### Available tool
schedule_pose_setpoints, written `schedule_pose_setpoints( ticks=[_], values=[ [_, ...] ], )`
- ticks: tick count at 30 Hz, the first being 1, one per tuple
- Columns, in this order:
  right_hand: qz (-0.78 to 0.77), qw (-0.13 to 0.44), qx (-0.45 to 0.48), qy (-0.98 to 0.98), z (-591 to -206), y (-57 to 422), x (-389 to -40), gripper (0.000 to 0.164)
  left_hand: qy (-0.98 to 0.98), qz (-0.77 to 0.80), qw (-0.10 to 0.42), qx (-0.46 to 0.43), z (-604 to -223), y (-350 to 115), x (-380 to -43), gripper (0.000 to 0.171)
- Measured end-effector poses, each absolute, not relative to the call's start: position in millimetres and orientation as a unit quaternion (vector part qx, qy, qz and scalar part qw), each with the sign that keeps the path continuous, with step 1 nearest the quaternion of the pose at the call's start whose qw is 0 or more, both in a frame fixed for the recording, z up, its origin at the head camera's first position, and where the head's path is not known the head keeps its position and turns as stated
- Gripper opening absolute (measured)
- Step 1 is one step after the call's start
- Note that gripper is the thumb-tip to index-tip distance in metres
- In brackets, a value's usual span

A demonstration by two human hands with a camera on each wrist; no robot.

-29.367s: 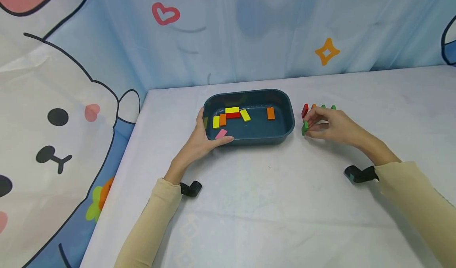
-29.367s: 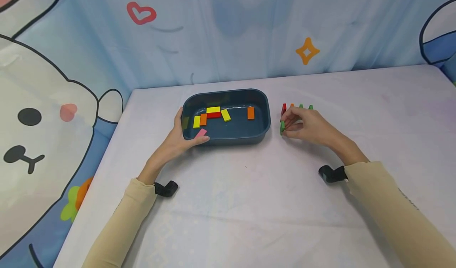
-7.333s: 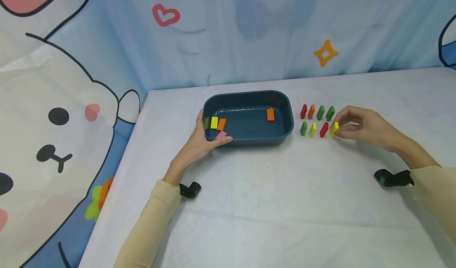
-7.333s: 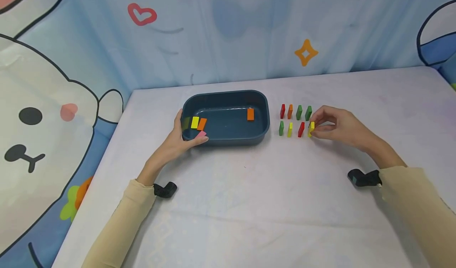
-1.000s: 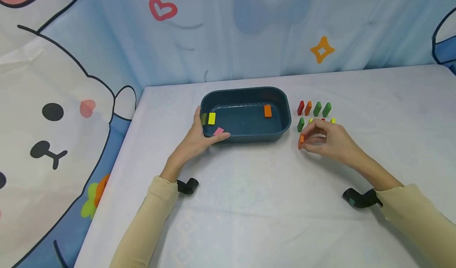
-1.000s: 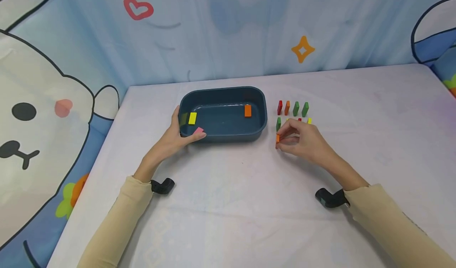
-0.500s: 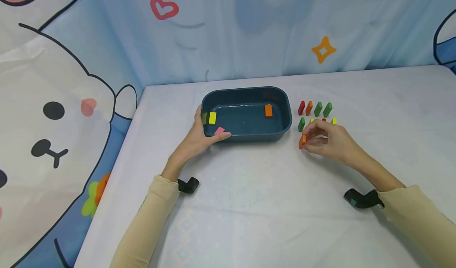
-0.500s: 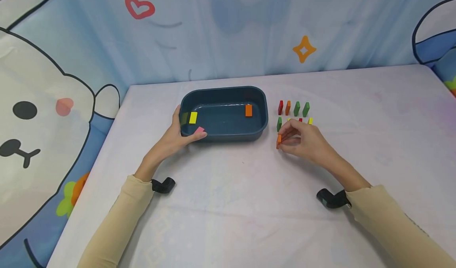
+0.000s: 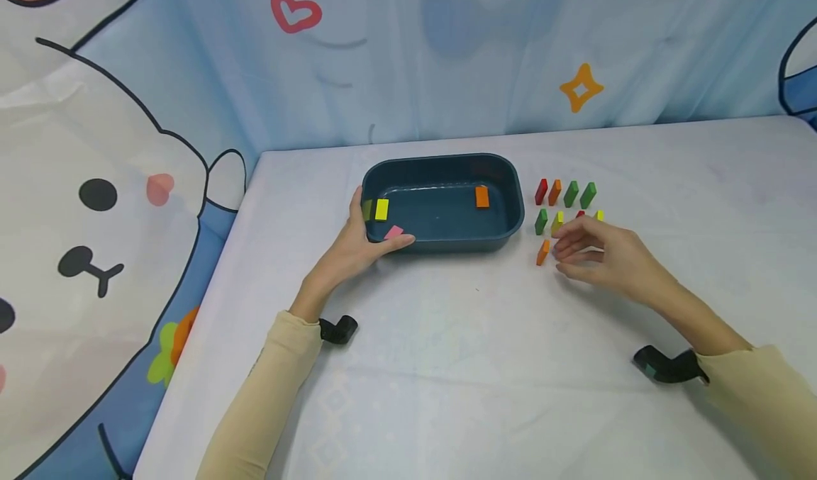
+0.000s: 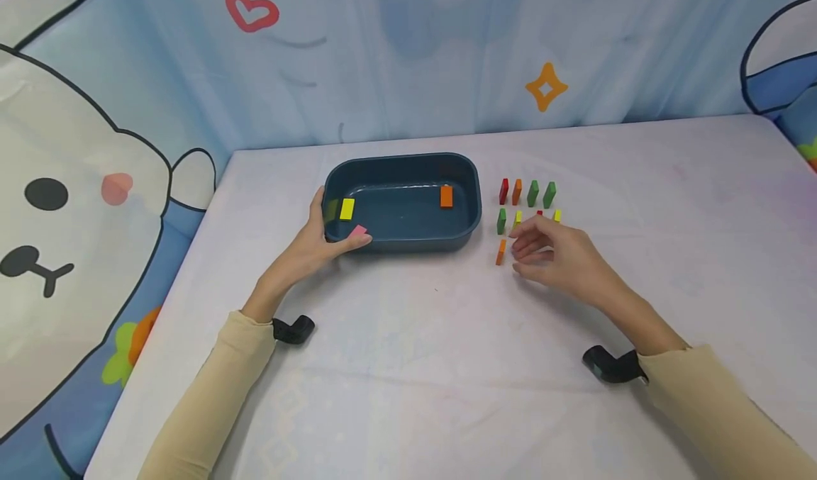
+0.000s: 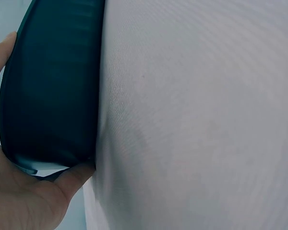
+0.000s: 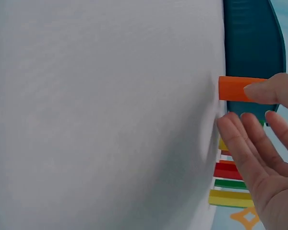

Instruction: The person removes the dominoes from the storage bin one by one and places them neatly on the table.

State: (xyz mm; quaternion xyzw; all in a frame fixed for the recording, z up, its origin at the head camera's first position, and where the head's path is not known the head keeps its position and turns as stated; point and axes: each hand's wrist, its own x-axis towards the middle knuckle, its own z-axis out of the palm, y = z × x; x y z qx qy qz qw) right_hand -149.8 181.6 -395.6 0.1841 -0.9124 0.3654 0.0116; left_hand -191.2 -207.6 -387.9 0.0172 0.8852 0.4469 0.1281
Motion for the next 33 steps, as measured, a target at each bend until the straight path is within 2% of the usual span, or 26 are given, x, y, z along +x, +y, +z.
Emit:
schedule_pose_setpoints(
  ticks=[5,12,16,20,24,33],
  values=[
    [0.308,0.010,0.173,-0.936,-384.9,187.3,-137.6,0.047,0.886,0.445,0.126,0.021,-386.2,-208.5,-193.5,0.132],
    [0.258,0.011,0.233,-0.937,-358.4,168.6,-125.4,0.024,0.884,0.452,0.118,0.027,-387.0,-211.5,-194.6,0.133],
    [0.274,0.021,0.266,-0.924,-345.6,152.6,-130.0,0.021,0.881,0.457,0.121,0.028,-388.4,-209.8,-192.3,0.131],
    [0.297,0.029,0.266,-0.917,-329.5,134.4,-147.4,0.015,0.879,0.460,0.120,0.031,-390.5,-208.8,-192.3,0.131],
    [0.300,-0.004,0.238,-0.924,-310.4,114.6,-175.2,0.010,0.879,0.462,0.117,0.035,-391.9,-209.1,-193.6,0.131],
    [0.224,-0.122,0.178,-0.950,-277.6,68.6,-244.4,0.026,0.879,0.462,0.116,0.033,-392.9,-210.7,-193.5,0.130]
  ],
)
